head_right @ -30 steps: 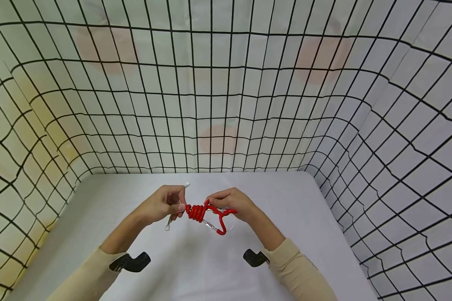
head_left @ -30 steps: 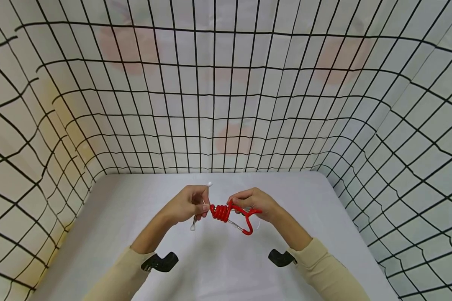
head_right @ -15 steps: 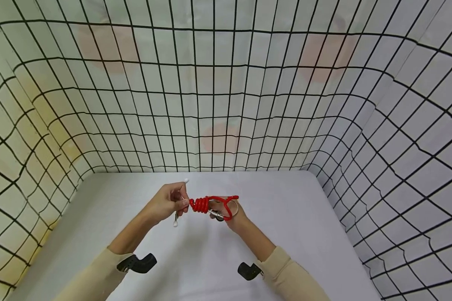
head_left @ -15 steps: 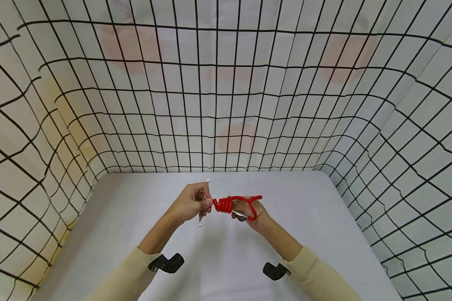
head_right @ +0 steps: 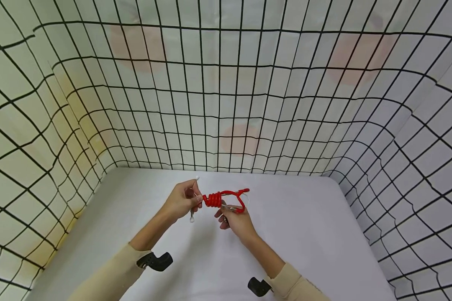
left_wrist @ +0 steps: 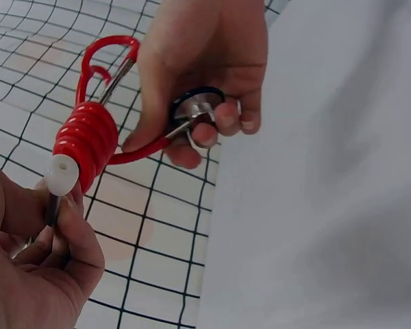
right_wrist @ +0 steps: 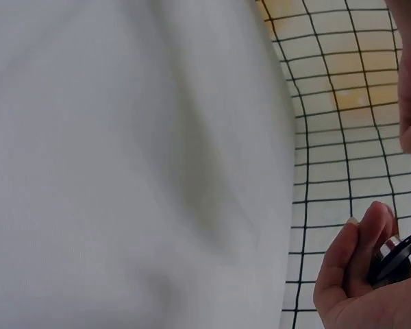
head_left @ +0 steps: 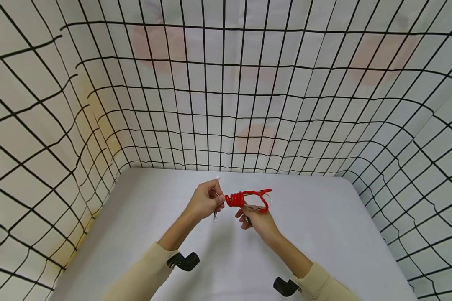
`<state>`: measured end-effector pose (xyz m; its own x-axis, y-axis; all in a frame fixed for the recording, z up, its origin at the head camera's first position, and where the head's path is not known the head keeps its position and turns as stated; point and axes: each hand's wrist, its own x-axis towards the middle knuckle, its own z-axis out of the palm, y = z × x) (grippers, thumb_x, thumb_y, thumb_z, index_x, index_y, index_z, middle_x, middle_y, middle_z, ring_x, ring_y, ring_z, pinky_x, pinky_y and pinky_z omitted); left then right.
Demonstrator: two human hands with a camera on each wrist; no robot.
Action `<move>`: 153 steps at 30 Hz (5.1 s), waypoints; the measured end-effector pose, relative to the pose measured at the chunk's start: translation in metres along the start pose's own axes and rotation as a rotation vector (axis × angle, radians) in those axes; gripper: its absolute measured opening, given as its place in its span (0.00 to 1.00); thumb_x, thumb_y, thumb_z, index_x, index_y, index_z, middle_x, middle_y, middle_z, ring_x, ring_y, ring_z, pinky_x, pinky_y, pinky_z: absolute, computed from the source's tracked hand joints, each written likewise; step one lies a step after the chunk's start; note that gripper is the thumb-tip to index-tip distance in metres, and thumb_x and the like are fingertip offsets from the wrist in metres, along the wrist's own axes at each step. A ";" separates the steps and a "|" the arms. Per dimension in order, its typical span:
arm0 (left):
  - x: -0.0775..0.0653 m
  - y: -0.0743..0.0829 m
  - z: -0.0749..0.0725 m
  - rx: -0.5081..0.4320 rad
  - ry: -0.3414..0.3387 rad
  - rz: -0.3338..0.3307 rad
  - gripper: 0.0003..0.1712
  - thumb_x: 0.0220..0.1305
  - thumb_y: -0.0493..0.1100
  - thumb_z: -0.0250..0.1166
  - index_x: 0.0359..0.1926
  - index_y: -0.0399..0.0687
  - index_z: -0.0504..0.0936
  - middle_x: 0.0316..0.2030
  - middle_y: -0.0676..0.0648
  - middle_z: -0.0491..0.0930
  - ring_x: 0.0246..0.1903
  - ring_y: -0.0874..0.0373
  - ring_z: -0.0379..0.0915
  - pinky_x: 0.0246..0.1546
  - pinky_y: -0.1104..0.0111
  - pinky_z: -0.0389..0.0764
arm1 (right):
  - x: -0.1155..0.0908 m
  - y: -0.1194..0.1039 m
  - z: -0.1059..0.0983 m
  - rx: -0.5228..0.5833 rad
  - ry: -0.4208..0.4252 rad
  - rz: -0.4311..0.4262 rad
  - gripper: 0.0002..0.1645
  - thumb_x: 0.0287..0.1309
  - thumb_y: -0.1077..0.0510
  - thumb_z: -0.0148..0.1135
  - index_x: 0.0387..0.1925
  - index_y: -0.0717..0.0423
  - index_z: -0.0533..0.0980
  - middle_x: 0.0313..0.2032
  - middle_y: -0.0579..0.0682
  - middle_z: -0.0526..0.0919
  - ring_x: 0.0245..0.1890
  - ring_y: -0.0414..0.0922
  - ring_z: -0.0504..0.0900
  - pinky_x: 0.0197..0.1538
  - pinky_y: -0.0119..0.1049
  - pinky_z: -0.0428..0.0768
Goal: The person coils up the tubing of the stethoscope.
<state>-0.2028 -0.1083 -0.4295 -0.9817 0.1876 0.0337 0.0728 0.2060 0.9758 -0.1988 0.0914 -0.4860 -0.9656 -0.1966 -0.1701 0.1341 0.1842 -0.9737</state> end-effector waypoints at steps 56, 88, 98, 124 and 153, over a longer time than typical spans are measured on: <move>-0.001 -0.007 0.006 0.322 0.274 0.192 0.12 0.53 0.24 0.59 0.23 0.44 0.72 0.17 0.51 0.78 0.17 0.58 0.72 0.15 0.67 0.73 | -0.024 -0.046 -0.003 -0.108 0.129 -0.256 0.14 0.58 0.52 0.65 0.41 0.56 0.79 0.28 0.47 0.86 0.29 0.44 0.85 0.43 0.38 0.81; -0.008 0.006 0.010 0.295 0.213 0.147 0.12 0.55 0.25 0.60 0.24 0.44 0.71 0.19 0.50 0.77 0.18 0.54 0.71 0.14 0.70 0.72 | -0.011 -0.045 -0.025 -0.168 0.287 -0.131 0.17 0.50 0.55 0.72 0.38 0.59 0.77 0.26 0.53 0.79 0.27 0.47 0.77 0.25 0.35 0.69; -0.011 0.011 0.014 0.325 0.194 0.178 0.12 0.54 0.25 0.61 0.24 0.45 0.71 0.19 0.48 0.78 0.17 0.55 0.68 0.14 0.71 0.71 | -0.013 -0.037 -0.017 -0.458 0.454 -0.347 0.16 0.53 0.53 0.69 0.36 0.59 0.73 0.25 0.48 0.79 0.23 0.43 0.75 0.23 0.36 0.73; -0.007 0.001 0.008 0.289 0.248 0.156 0.10 0.56 0.27 0.62 0.26 0.45 0.72 0.20 0.50 0.78 0.19 0.54 0.71 0.17 0.68 0.75 | -0.023 -0.038 -0.010 -0.509 0.479 -0.520 0.23 0.47 0.54 0.72 0.44 0.57 0.76 0.29 0.47 0.75 0.28 0.44 0.75 0.28 0.36 0.75; -0.011 0.001 0.013 0.306 0.234 0.185 0.11 0.55 0.26 0.61 0.25 0.44 0.72 0.17 0.51 0.77 0.17 0.57 0.69 0.14 0.69 0.71 | -0.019 -0.028 -0.011 -0.634 0.544 -0.652 0.11 0.42 0.58 0.67 0.31 0.57 0.81 0.20 0.42 0.75 0.22 0.37 0.72 0.24 0.33 0.72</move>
<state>-0.1901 -0.0977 -0.4321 -0.9580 0.0320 0.2849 0.2658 0.4712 0.8410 -0.1866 0.1004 -0.4538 -0.7999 -0.0095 0.6001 -0.4351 0.6979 -0.5689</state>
